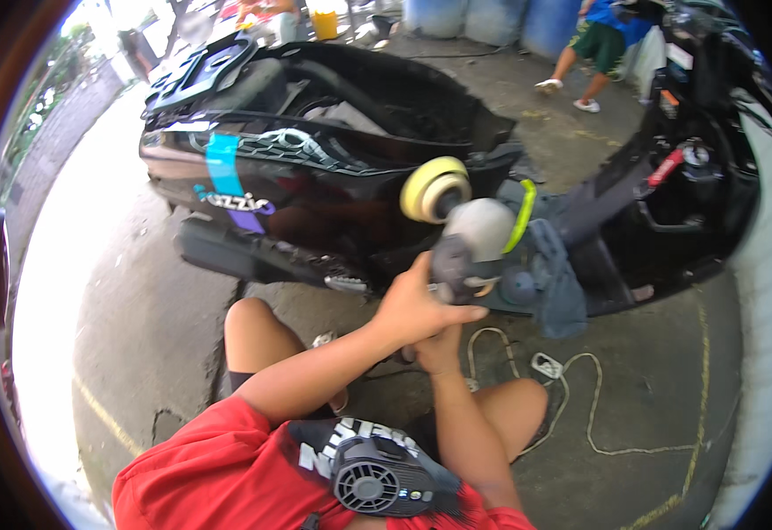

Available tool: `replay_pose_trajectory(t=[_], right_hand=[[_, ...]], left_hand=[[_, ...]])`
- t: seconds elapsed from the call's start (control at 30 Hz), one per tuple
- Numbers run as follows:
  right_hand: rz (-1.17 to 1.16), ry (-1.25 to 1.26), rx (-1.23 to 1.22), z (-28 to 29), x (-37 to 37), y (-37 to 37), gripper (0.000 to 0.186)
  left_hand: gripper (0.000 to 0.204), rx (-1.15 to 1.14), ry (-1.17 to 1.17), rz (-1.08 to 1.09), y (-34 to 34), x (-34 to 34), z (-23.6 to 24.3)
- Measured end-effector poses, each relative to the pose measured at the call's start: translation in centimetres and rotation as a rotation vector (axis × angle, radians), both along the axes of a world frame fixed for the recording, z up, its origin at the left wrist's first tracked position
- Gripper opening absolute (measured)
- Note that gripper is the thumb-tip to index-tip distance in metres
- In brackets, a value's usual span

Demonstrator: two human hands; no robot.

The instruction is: The person uses a rotary polisher with a yellow foam pad to polish the side fairing of a black motorcycle. They move the tool in circular motions across the surface, covering the area around the 'fazzio' decal and the lower edge of the panel.

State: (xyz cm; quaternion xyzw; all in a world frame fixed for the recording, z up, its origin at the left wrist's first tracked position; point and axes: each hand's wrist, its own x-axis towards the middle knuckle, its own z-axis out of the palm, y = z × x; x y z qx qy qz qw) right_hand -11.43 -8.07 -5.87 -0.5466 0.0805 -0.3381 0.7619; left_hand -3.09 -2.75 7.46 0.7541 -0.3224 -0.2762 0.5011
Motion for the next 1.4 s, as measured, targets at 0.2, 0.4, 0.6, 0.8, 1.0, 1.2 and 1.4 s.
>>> replay_pose_trajectory(t=[0.2,0.4,0.6,0.8,1.0,1.2,1.4], right_hand=[[0.006,0.165,-0.315,0.6,-1.5,4.8,0.075],[0.397,0.334,-0.411,3.0,-3.8,5.4,0.098],[0.396,0.298,-0.206,8.4,-6.7,5.6,0.112],[-0.22,0.574,-0.95,17.6,-10.3,0.7,0.072],[-0.395,1.045,-1.331,18.1,-14.4,3.9,0.064],[-0.39,1.102,-1.203,12.1,-17.9,9.0,0.06],[-0.386,0.831,-0.851,14.1,-15.5,7.4,0.048]], left_hand=[[0.088,-0.269,-0.005,-0.004,6.7,-1.1,-2.0],[0.1,-0.582,0.488,-0.25,12.4,0.5,-3.1],[0.114,-0.803,0.55,-0.516,12.9,-0.7,-1.8],[0.101,-0.894,0.58,-0.415,12.1,1.3,0.7],[0.079,-0.777,1.054,-0.281,11.2,-1.5,-6.1],[0.053,-0.643,1.226,-0.02,12.8,-2.5,-13.3],[0.061,-0.537,1.244,-0.028,12.5,-3.4,-13.4]])
